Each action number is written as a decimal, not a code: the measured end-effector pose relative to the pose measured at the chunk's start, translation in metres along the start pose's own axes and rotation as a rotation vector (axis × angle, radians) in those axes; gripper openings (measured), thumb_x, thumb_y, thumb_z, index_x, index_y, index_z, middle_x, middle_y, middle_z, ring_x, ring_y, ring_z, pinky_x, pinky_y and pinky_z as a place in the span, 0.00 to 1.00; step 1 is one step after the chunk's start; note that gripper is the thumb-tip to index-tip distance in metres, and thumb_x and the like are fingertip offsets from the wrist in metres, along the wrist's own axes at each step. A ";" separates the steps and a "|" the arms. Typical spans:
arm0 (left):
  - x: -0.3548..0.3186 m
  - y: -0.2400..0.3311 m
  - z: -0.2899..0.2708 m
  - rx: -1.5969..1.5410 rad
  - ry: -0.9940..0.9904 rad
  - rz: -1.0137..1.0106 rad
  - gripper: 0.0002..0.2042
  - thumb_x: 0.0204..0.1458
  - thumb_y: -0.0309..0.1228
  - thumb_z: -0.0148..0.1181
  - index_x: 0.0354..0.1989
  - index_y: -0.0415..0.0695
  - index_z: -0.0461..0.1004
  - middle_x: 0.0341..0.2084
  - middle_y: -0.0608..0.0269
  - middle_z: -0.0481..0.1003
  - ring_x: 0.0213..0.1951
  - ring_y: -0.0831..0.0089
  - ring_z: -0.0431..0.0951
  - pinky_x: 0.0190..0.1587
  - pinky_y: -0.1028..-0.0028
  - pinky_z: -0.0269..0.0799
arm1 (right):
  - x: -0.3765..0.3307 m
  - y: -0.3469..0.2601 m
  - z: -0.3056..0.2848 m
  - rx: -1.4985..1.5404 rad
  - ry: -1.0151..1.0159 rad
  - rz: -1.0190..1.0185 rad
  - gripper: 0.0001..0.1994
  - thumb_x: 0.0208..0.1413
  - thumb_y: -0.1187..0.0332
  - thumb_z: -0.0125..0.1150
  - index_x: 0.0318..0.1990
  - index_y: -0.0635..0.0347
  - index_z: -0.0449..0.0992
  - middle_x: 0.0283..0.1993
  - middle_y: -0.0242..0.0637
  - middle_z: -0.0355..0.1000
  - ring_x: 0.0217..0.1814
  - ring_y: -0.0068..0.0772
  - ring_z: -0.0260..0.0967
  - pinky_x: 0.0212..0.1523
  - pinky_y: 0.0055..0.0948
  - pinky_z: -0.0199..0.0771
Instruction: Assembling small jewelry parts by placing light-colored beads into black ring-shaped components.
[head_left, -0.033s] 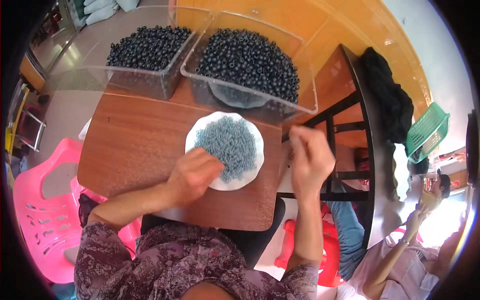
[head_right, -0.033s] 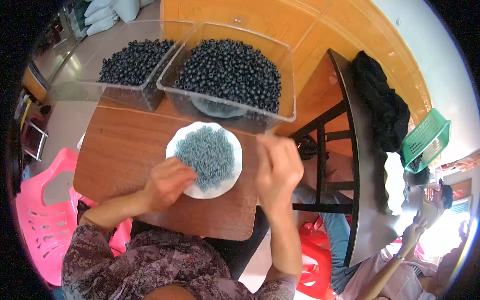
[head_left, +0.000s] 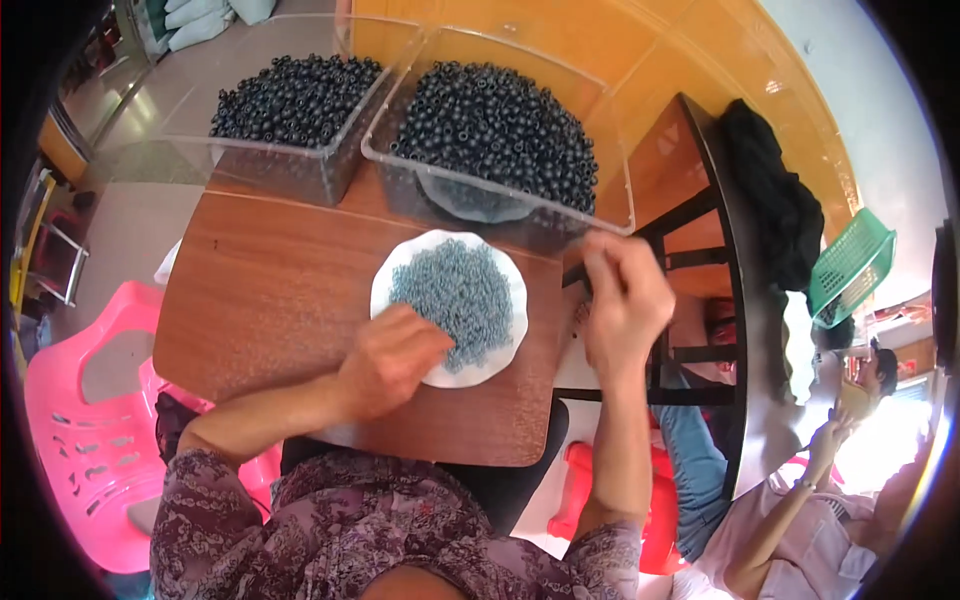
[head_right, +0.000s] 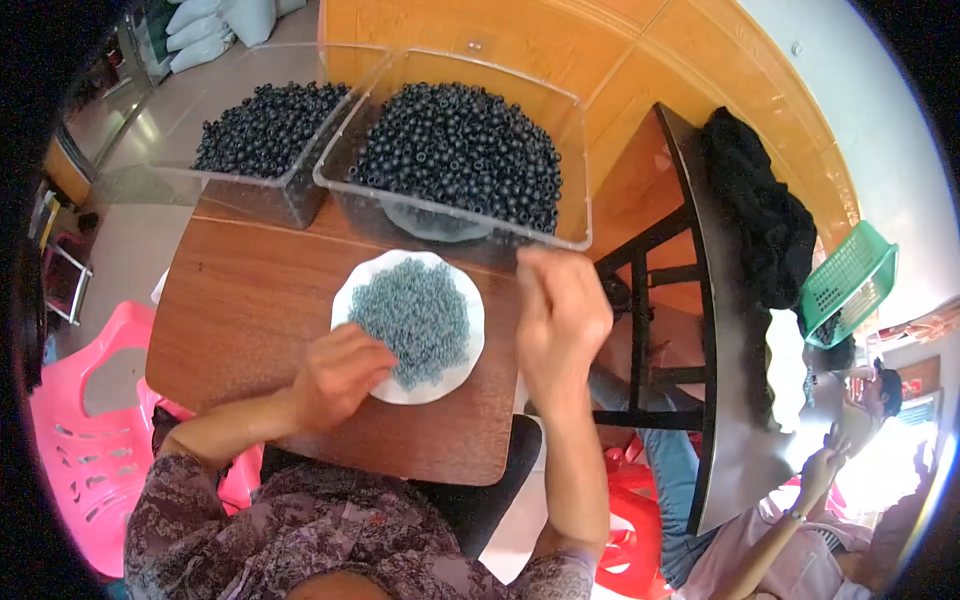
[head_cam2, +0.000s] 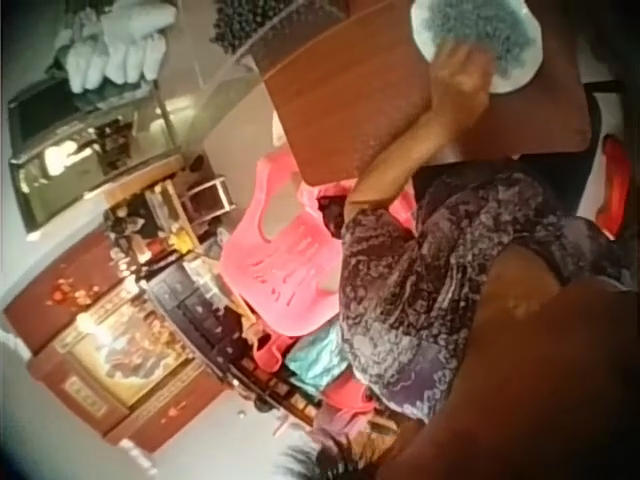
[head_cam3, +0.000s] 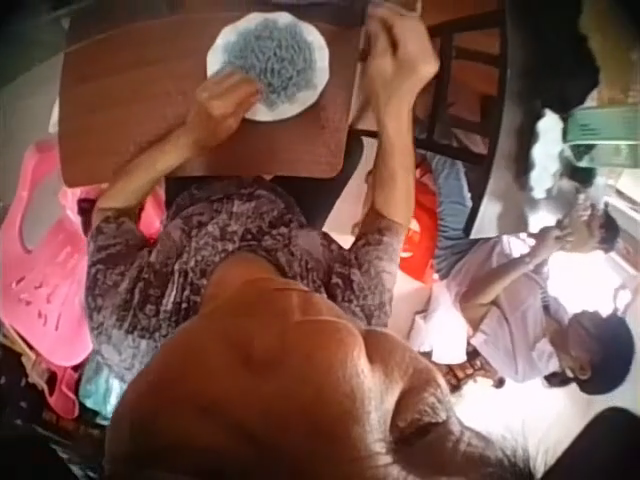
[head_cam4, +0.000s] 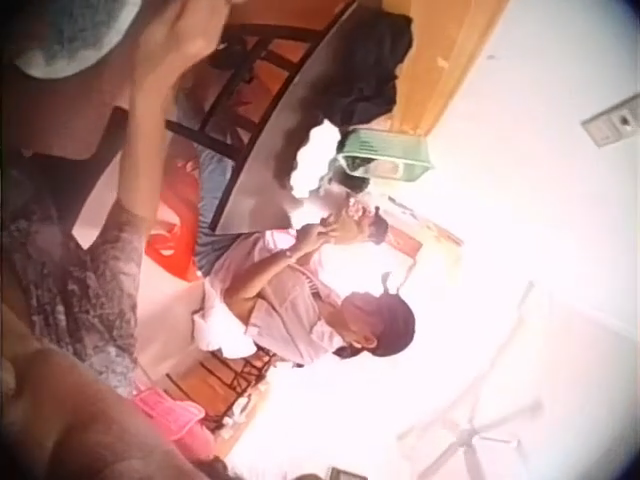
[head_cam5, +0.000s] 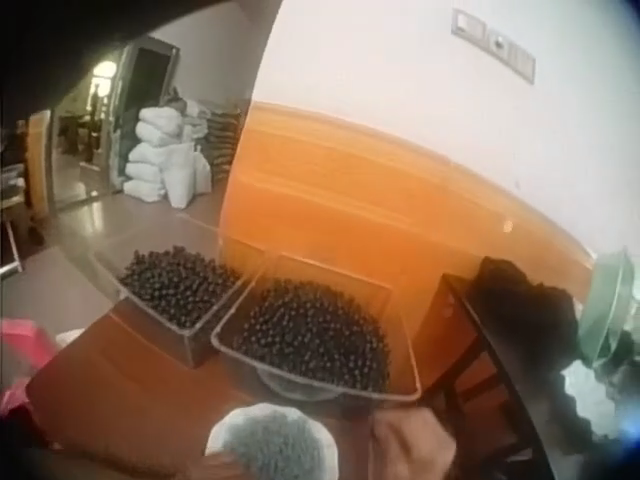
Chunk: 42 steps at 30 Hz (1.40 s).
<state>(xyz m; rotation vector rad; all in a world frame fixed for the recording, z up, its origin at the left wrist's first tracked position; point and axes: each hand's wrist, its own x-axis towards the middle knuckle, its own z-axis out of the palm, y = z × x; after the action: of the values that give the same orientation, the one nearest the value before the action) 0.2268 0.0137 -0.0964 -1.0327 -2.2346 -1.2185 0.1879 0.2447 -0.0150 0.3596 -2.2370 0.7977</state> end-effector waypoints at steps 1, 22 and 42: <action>-0.001 0.001 0.000 -0.027 0.015 0.004 0.08 0.37 0.19 0.60 0.29 0.38 0.73 0.24 0.58 0.73 0.27 0.62 0.71 0.29 0.67 0.67 | 0.021 0.003 0.010 0.018 -0.043 0.045 0.05 0.46 0.80 0.58 0.32 0.65 0.76 0.29 0.41 0.73 0.30 0.34 0.70 0.31 0.27 0.69; -0.002 -0.035 -0.018 -0.284 0.241 -0.210 0.04 0.44 0.20 0.60 0.29 0.37 0.75 0.25 0.58 0.75 0.26 0.65 0.73 0.28 0.71 0.67 | 0.110 0.036 0.113 -0.023 -0.834 0.131 0.09 0.39 0.82 0.61 0.32 0.66 0.76 0.27 0.36 0.74 0.31 0.24 0.70 0.35 0.23 0.70; -0.003 0.006 -0.036 -1.226 0.371 -0.734 0.09 0.51 0.20 0.58 0.41 0.36 0.72 0.34 0.65 0.74 0.37 0.82 0.73 0.42 0.82 0.69 | -0.051 -0.088 0.072 0.626 -0.252 0.167 0.13 0.36 0.86 0.64 0.33 0.65 0.76 0.35 0.39 0.73 0.37 0.31 0.69 0.37 0.24 0.69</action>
<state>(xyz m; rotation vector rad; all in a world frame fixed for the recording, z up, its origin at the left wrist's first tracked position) 0.2326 -0.0157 -0.0752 -0.1378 -1.4404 -2.9489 0.2255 0.1322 -0.0526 0.5966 -2.2158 1.6246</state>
